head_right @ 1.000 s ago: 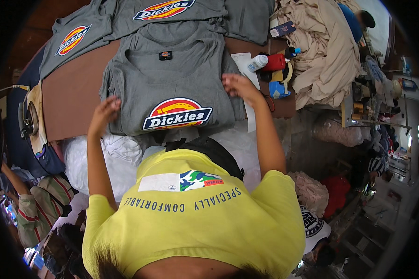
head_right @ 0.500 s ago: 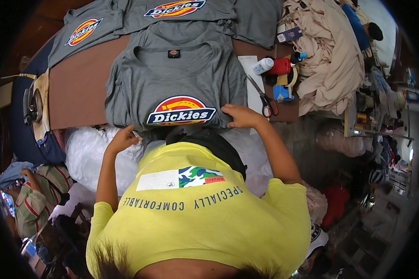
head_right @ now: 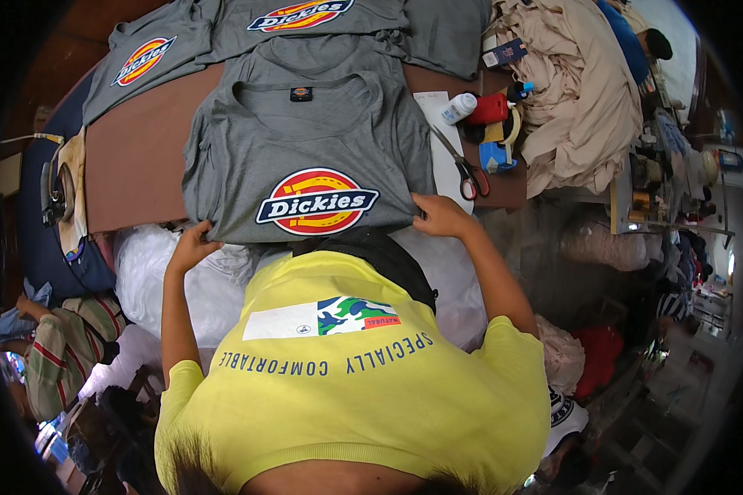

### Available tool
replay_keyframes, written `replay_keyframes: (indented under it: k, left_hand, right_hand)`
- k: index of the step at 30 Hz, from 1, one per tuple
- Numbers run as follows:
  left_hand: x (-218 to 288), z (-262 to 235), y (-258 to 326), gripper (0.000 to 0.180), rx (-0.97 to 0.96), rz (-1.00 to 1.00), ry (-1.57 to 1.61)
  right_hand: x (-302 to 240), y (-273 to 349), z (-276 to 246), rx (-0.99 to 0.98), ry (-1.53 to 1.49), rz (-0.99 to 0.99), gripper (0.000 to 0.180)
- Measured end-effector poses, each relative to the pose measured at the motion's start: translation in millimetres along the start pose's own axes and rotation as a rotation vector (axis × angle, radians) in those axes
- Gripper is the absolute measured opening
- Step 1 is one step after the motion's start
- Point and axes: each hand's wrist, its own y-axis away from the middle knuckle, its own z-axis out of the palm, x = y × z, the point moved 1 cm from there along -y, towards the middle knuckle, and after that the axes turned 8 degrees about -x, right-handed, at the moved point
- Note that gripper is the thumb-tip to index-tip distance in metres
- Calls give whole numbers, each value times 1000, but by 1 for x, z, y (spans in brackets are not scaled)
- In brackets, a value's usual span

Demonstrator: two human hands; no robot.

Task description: The person picks up a grey t-shirt from a stack, smooths it out on the table, and folds the bottom edge upward. They use shears to trim loose threads, then fold the sleeves and sides inward to complete the fold.

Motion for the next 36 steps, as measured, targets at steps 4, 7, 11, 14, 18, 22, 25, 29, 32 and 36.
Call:
replay_keyframes:
  k: [4, 7, 11, 14, 18, 22, 25, 29, 32, 36]
  left_hand:
    - [-19, -22, 6, 21, -5, -104, 36]
    - [-29, -26, 11, 21, 68, -60, 245]
    - [-27, -28, 16, 25, 52, -74, 305]
    - [-41, -21, 20, 26, 32, -55, 419]
    - [-51, -11, 27, 23, 164, -44, 868]
    - [-47, 5, 27, 16, 243, -183, 950]
    - [-70, 27, 16, 14, 558, -166, 336]
    - [6, 33, -5, 26, 885, 123, -357]
    - [62, 52, -34, 31, 607, 343, -453]
    - [56, 57, -77, 45, 504, 275, -723]
  right_hand:
    - [11, 3, 3, 77, -25, -91, 30]
    - [23, 8, 1, 51, -137, -87, 32]
    - [36, 19, 11, 272, -202, -142, 34]
    - [39, 21, 21, 483, -121, -204, 34]
    - [44, 30, 42, 419, -692, 7, 28]
    - [41, 26, 60, 460, -659, 196, 20]
    - [13, 16, 56, 574, -343, 198, 23]
    - [-40, -4, 38, 746, -101, 94, 35]
    - [-67, -43, 47, 634, 25, -204, 41]
    - [-62, -86, 46, 572, 315, -81, 50]
